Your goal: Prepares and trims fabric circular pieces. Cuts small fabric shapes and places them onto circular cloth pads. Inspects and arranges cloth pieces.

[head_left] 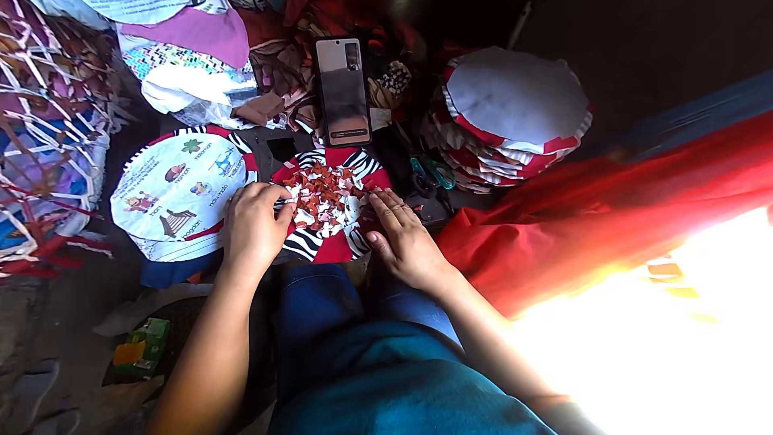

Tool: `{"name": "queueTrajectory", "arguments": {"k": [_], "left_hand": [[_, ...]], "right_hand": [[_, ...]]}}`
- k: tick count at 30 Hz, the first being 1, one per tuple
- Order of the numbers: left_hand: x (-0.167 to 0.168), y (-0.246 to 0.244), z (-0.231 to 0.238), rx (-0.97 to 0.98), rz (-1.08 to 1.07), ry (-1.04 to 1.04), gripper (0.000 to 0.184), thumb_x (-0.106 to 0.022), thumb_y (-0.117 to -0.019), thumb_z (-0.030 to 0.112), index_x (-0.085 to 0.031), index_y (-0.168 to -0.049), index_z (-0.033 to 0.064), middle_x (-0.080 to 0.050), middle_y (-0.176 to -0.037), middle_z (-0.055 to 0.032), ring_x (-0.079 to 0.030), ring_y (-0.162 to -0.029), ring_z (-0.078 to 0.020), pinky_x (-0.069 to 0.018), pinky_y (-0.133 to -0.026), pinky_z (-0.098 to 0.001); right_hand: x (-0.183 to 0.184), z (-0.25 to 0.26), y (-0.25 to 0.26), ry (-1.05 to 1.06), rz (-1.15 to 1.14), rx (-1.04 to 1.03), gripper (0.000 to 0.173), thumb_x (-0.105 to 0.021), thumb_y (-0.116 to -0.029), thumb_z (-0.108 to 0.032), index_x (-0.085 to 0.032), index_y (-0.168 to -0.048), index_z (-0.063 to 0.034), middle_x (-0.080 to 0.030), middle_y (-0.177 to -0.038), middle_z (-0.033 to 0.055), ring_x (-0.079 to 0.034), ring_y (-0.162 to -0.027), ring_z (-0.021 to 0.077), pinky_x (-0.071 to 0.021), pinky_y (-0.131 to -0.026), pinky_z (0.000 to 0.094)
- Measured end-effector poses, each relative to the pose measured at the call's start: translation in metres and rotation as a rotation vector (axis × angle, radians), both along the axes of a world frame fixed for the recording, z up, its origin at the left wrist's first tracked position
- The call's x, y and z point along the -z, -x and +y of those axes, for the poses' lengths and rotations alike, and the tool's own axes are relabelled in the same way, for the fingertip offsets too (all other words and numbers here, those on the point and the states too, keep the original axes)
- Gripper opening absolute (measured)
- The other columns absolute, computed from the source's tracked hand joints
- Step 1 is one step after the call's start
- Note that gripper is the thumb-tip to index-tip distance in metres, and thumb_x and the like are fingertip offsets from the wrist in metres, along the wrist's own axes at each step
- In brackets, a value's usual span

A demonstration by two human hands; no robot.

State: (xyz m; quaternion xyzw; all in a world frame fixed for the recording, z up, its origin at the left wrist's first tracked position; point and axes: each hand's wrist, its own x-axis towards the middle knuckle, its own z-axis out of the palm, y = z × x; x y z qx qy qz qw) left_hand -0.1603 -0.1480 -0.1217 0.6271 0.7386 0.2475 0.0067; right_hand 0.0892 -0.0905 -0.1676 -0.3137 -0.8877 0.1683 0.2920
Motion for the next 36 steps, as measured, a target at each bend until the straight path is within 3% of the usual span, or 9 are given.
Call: {"name": "queueTrajectory", "arguments": {"k": [6,10,16,19,24,27,30,34,36], "left_hand": [[-0.015,0.000,0.016,0.029,-0.010,-0.011,0.016,-0.060,-0.1002,0.006,-0.071,-0.105,-0.0049,-0.070,-0.100,-0.0261,-0.067,-0.101,-0.0443,-0.0481,-0.092,-0.0634],[-0.030,-0.002,0.021,-0.012,-0.130,0.031,0.021,-0.057,-0.1031,0.010,-0.067,-0.112,-0.0054,-0.070,-0.106,-0.0258,-0.068,-0.103,-0.0422,-0.0487,-0.092,-0.0626],[-0.017,0.001,-0.001,0.049,-0.008,0.006,0.012,-0.063,-0.0968,0.004,-0.072,-0.101,-0.0031,-0.068,-0.117,-0.0236,-0.061,-0.115,-0.0451,-0.0438,-0.100,-0.0644],[-0.009,0.001,-0.009,0.038,0.007,0.037,0.013,-0.066,-0.0971,0.007,-0.074,-0.099,-0.0021,-0.069,-0.117,-0.0225,-0.061,-0.115,-0.0443,-0.0435,-0.100,-0.0638],[-0.017,-0.001,-0.007,0.004,-0.022,-0.024,0.030,-0.051,-0.1067,0.016,-0.072,-0.113,-0.0038,-0.067,-0.122,-0.0246,-0.061,-0.118,-0.0434,-0.0432,-0.102,-0.0618],[-0.016,-0.003,0.010,0.035,-0.057,-0.036,0.028,-0.054,-0.1037,0.009,-0.068,-0.126,0.0000,-0.065,-0.124,-0.0255,-0.063,-0.115,-0.0429,-0.0466,-0.099,-0.0611],[-0.011,-0.004,0.028,0.020,-0.098,0.046,0.031,-0.056,-0.1027,0.006,-0.065,-0.132,0.0013,-0.065,-0.126,-0.0239,-0.065,-0.114,-0.0396,-0.0497,-0.099,-0.0583],[-0.015,-0.003,0.039,-0.019,-0.087,0.095,0.019,-0.056,-0.1021,0.004,-0.070,-0.113,-0.0038,-0.068,-0.111,-0.0248,-0.066,-0.104,-0.0410,-0.0499,-0.093,-0.0600],[-0.022,-0.001,0.037,-0.031,-0.096,0.123,0.019,-0.055,-0.1030,0.006,-0.068,-0.110,-0.0056,-0.067,-0.109,-0.0255,-0.065,-0.102,-0.0416,-0.0489,-0.092,-0.0613]], "right_hand": [[0.004,0.002,0.001,-0.020,0.018,-0.013,0.056,-0.046,-0.1048,-0.033,-0.051,-0.145,0.0057,-0.052,-0.150,0.0215,-0.043,-0.145,0.0372,-0.0332,-0.119,0.0504],[0.004,0.002,0.001,-0.022,0.018,-0.019,0.056,-0.046,-0.1046,-0.033,-0.051,-0.145,0.0056,-0.053,-0.149,0.0213,-0.044,-0.144,0.0368,-0.0328,-0.119,0.0506],[0.006,0.003,0.002,-0.032,0.021,-0.025,0.055,-0.045,-0.1053,-0.034,-0.054,-0.143,0.0052,-0.054,-0.148,0.0210,-0.045,-0.143,0.0369,-0.0335,-0.119,0.0515],[0.007,0.002,0.003,-0.033,0.019,-0.026,0.054,-0.047,-0.1045,-0.033,-0.055,-0.142,0.0048,-0.055,-0.147,0.0213,-0.045,-0.143,0.0379,-0.0337,-0.118,0.0529],[0.006,0.002,0.004,-0.045,0.028,-0.012,0.054,-0.047,-0.1047,-0.033,-0.054,-0.142,0.0052,-0.054,-0.148,0.0211,-0.044,-0.144,0.0378,-0.0337,-0.118,0.0529],[0.005,0.002,0.006,-0.045,0.016,-0.014,0.055,-0.047,-0.1050,-0.034,-0.054,-0.143,0.0046,-0.052,-0.151,0.0207,-0.042,-0.146,0.0372,-0.0329,-0.119,0.0532],[0.007,0.002,0.007,-0.040,0.011,-0.016,0.055,-0.047,-0.1053,-0.035,-0.054,-0.144,0.0041,-0.051,-0.151,0.0205,-0.042,-0.146,0.0371,-0.0328,-0.119,0.0543],[0.008,0.002,0.006,-0.042,0.021,-0.015,0.055,-0.047,-0.1051,-0.035,-0.054,-0.143,0.0045,-0.053,-0.149,0.0202,-0.043,-0.145,0.0371,-0.0332,-0.119,0.0530],[0.007,0.003,0.006,-0.038,0.023,-0.022,0.055,-0.047,-0.1051,-0.035,-0.054,-0.143,0.0044,-0.053,-0.149,0.0199,-0.044,-0.144,0.0367,-0.0332,-0.119,0.0523]]}}
